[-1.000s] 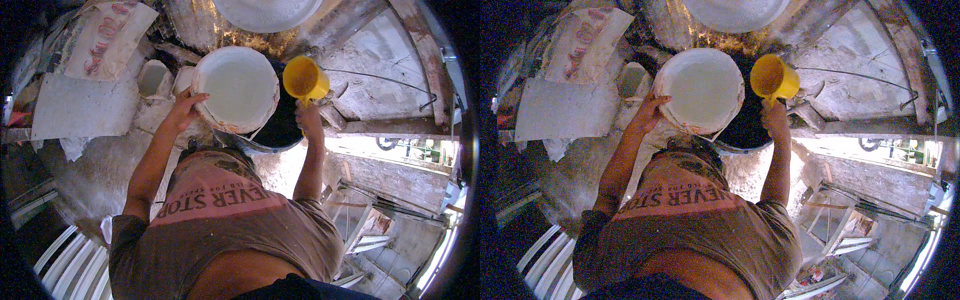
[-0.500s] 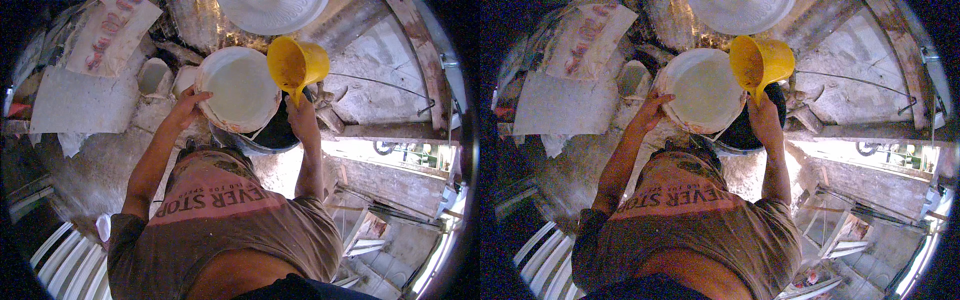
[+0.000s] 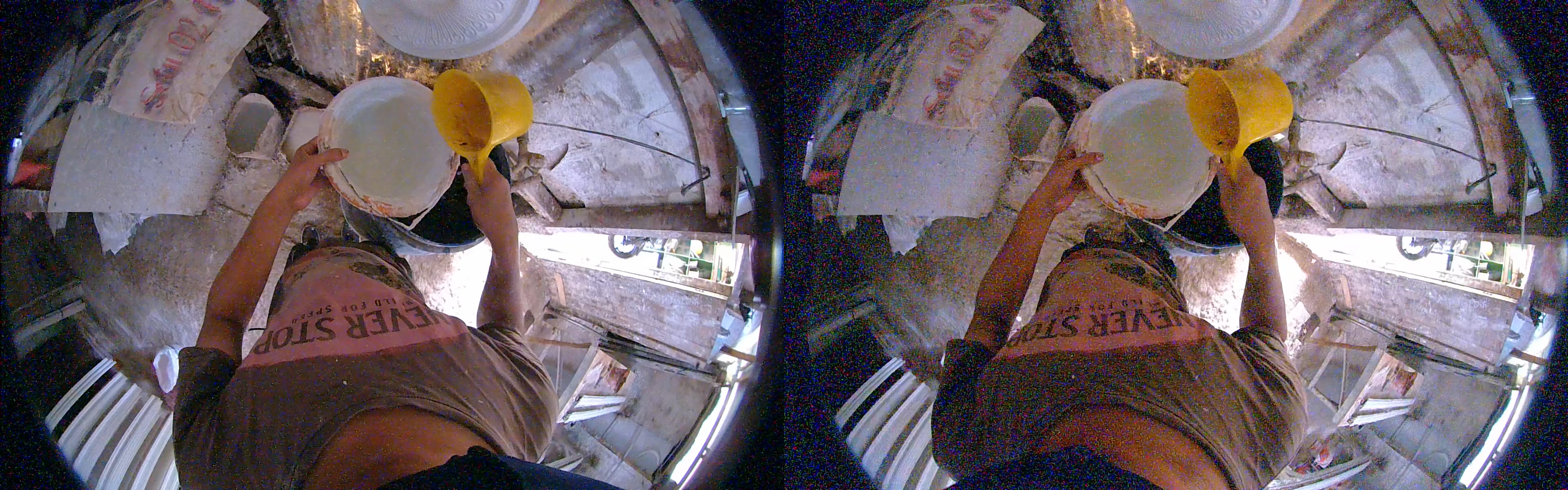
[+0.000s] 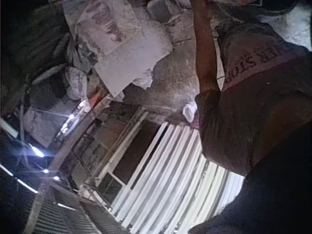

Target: The person pours a liquid from a white bucket into a black bucket using a yellow scoop, then opens a bag of powder and pours it into the white bucket. They then pick up a long white molding strip and wipe its surface with a cloth on a workbench.

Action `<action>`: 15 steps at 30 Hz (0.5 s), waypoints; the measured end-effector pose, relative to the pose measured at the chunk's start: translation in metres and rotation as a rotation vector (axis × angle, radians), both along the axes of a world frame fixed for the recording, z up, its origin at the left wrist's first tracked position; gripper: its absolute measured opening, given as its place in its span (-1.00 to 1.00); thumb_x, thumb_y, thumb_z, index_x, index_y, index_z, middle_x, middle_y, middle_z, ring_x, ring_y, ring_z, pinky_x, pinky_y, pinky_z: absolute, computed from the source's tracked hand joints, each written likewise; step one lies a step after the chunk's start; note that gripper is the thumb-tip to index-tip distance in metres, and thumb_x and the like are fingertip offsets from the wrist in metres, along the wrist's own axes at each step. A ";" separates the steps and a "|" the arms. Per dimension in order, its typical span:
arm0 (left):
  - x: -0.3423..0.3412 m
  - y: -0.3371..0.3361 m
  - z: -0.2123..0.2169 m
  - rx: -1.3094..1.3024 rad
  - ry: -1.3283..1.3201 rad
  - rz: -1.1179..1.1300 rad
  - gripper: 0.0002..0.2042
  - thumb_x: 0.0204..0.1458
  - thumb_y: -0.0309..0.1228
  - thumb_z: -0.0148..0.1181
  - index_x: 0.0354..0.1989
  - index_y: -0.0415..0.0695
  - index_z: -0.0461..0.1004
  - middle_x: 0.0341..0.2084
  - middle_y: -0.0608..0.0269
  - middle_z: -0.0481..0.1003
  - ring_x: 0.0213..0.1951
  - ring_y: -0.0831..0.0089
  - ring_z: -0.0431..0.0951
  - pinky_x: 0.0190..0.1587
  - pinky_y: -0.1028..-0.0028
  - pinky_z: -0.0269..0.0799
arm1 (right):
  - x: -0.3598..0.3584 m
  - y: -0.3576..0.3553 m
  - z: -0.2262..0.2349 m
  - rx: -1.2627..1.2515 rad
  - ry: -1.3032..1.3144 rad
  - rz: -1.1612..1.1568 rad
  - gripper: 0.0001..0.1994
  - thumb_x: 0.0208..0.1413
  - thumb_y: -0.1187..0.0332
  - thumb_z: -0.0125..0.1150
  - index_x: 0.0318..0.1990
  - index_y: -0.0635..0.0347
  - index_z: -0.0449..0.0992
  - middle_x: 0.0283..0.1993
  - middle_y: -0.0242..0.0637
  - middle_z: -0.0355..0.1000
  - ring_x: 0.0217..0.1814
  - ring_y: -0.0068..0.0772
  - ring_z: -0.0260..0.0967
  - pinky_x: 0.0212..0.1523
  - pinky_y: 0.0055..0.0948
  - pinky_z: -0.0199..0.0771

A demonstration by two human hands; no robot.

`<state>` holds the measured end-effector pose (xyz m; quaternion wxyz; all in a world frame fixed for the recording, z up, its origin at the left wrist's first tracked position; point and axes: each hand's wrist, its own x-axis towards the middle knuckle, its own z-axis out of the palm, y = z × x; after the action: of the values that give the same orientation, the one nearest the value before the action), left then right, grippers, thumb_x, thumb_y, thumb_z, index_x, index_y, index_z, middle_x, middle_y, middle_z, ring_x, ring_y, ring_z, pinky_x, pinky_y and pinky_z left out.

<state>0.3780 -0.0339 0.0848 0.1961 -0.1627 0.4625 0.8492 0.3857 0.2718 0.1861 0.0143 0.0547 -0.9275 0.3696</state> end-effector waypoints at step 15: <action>0.001 0.003 0.009 -0.001 -0.037 0.007 -0.49 -0.10 -0.43 0.33 0.09 -0.11 0.34 -0.12 0.21 0.50 -0.11 0.35 0.53 -0.16 0.26 0.55 | 0.005 -0.013 0.005 0.094 -0.065 -0.010 -0.72 0.23 0.30 -0.02 -0.04 0.33 0.32 -0.34 0.17 0.45 -0.25 0.21 0.43 -0.35 -0.05 0.40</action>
<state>0.3793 -0.0314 0.0936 0.2018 -0.1802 0.4586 0.8465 0.3905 0.2593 0.1907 -0.0168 0.0385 -0.9440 0.3272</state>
